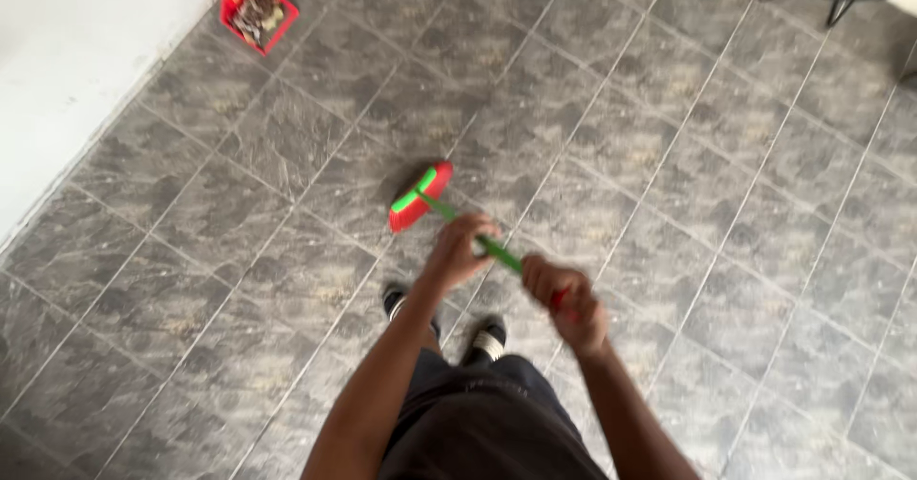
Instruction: The person sweeps a tiled floor using a broom with a green handle and red bristles, moving debris across the surface near a bicycle and a scooter.
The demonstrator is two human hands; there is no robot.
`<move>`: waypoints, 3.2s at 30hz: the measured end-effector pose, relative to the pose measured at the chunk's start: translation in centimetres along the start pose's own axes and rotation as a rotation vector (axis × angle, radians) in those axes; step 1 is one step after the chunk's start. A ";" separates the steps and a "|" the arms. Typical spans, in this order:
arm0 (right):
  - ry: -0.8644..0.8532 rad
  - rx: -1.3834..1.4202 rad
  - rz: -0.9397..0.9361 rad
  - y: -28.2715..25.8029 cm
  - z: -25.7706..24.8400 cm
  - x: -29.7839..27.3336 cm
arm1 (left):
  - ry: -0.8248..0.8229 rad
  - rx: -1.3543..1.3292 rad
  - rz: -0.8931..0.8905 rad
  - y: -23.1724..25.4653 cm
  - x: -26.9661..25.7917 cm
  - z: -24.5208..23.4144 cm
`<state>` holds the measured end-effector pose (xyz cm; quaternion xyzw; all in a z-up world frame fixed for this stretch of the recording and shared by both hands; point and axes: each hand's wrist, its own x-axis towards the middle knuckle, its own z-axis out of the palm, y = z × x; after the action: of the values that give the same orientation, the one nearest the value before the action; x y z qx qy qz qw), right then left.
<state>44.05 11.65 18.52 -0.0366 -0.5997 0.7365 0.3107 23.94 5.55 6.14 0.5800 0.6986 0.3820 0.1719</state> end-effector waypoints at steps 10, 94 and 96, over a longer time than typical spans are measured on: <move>0.004 0.044 0.013 0.9 0.5 -3.8 | -0.075 0.037 -0.170 -0.4 -1.7 3.6; 0.407 -0.390 0.312 -18.5 -5.6 -6.8 | -0.673 -0.513 0.320 16.4 2.5 26.0; 0.409 -0.373 0.268 -18.7 -6.2 -7.0 | -0.768 -0.387 0.203 15.8 3.7 24.8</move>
<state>60.01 15.11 31.49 -0.3190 -0.6395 0.6255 0.3130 50.66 17.89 2.37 0.7026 0.4392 0.2777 0.4862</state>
